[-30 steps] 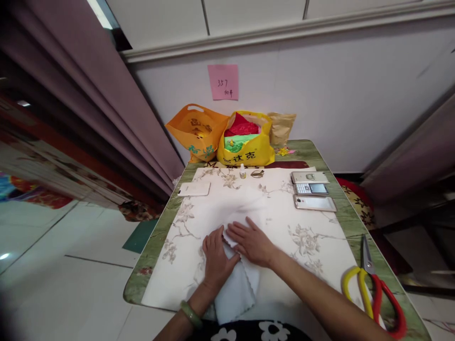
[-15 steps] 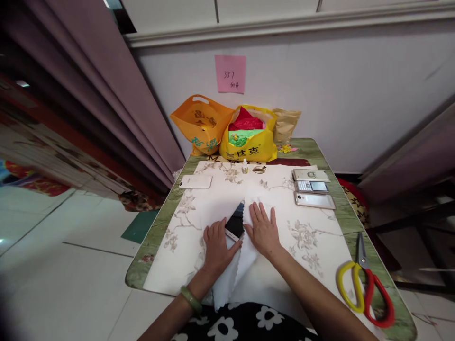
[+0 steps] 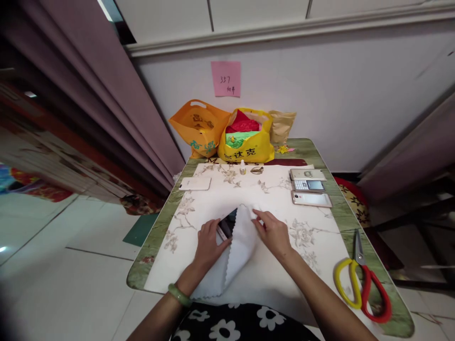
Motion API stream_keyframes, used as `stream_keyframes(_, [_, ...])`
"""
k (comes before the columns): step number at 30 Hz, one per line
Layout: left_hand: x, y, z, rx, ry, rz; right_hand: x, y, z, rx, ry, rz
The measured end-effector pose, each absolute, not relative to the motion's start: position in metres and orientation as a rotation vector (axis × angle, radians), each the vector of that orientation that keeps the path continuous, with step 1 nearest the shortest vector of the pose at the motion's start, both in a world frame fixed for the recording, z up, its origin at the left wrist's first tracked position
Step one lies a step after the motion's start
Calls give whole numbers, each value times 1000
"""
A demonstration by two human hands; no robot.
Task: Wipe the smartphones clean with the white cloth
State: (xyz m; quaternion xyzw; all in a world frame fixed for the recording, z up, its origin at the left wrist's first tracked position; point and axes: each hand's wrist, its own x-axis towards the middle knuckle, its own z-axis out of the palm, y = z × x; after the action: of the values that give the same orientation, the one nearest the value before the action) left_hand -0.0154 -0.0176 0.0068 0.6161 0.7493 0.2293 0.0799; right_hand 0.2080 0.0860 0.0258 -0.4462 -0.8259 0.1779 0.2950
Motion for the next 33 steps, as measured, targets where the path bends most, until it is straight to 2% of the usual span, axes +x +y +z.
stream_keyframes(3, [-4, -16, 12, 1783, 2292, 726, 188, 90, 23, -1191, -2313, 610])
stream_keyframes(8, [7, -18, 19, 1880, 2323, 799, 182, 94, 13, -1206, -2445, 659])
stream_keyframes(15, [9, -26, -3, 1787, 2379, 847, 188, 84, 21, -1417, -2278, 476])
stream_keyframes(22, [-18, -18, 9, 1837, 2148, 689, 163, 43, 31, -537, -2354, 725])
stream_keyframes(29, [-27, -23, 2, 1910, 2135, 631, 170, 68, 37, -1063, -1782, 452])
stream_keyframes(33, [-23, -26, 2, 1970, 2095, 658, 176, 59, 36, -945, -2057, 452])
